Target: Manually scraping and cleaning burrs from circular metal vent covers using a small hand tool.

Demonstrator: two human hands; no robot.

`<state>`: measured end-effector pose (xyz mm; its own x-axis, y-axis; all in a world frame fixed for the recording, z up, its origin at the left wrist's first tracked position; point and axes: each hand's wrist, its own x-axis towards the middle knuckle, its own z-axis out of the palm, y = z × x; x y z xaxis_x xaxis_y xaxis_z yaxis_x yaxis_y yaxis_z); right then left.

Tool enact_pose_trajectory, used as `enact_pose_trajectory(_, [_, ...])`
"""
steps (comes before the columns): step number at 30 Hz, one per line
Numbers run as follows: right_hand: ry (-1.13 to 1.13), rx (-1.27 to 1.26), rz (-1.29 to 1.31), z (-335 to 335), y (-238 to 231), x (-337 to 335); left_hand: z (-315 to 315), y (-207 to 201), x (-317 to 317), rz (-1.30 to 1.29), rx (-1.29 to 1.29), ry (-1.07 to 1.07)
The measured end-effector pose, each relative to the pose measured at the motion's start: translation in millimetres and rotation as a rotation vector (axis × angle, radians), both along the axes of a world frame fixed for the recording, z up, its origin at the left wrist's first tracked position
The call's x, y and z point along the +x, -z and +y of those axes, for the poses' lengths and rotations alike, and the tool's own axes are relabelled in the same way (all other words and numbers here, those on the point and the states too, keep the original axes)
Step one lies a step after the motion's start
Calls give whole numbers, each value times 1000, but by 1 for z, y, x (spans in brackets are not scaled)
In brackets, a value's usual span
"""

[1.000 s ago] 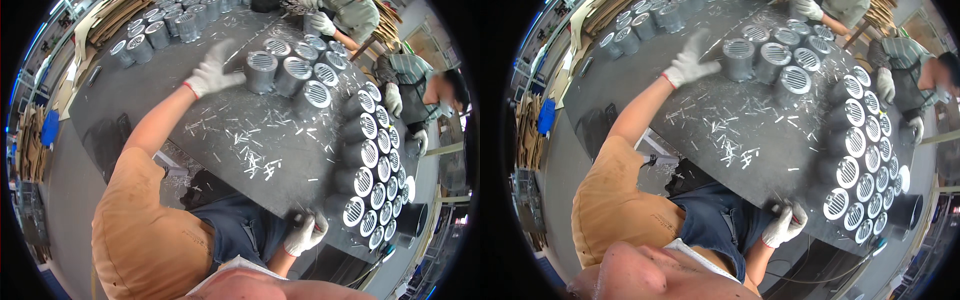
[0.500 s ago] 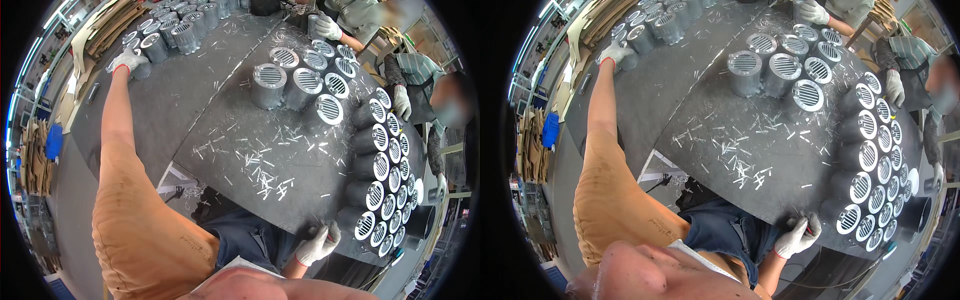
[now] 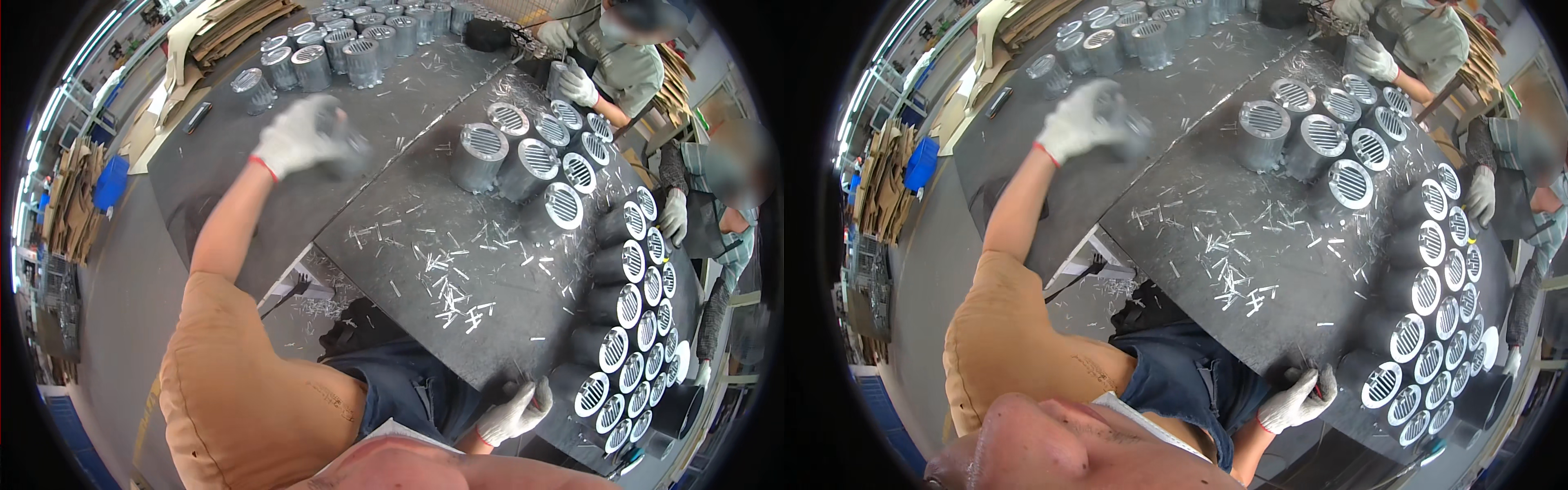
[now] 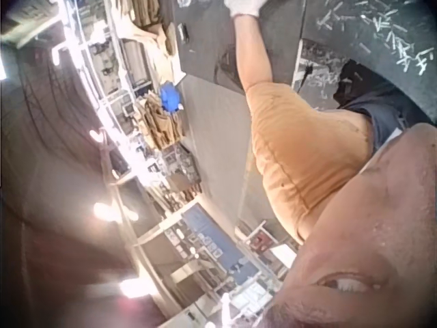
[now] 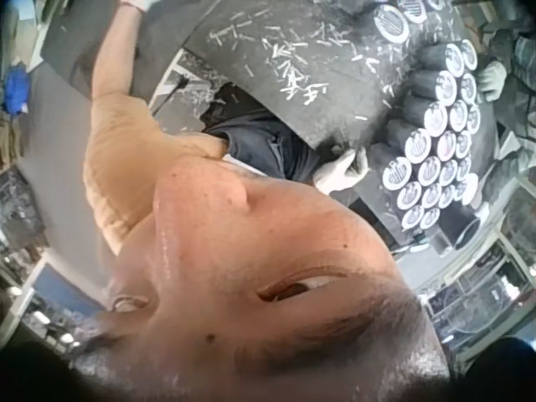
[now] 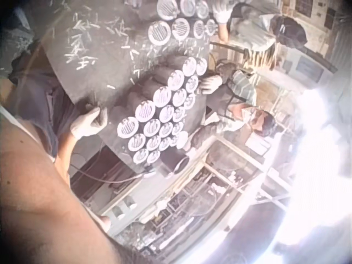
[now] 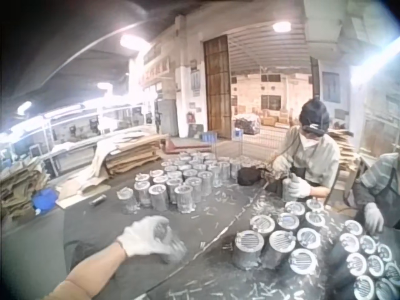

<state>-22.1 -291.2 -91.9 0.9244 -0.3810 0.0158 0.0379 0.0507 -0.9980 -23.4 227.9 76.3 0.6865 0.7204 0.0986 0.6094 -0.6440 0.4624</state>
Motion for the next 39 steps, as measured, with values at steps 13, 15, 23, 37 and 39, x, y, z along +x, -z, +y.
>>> enact_pose_trajectory(13, [-293,-66,-133,55,-20,13,-319,69,-3,-592,582,917])
enact_pose_trajectory(15, [-317,-91,-202,50,-19,14,-317,67,-12,-250,592,1077])
enact_pose_trajectory(23, [-326,194,-60,63,-14,30,-299,75,52,-206,496,1529])
enact_pose_trajectory(37, [-121,-500,-208,-31,-19,8,-280,98,19,-473,-45,1168])
enact_pose_trajectory(39, [-96,-419,-182,-31,-9,10,-279,97,20,-443,-83,1161])
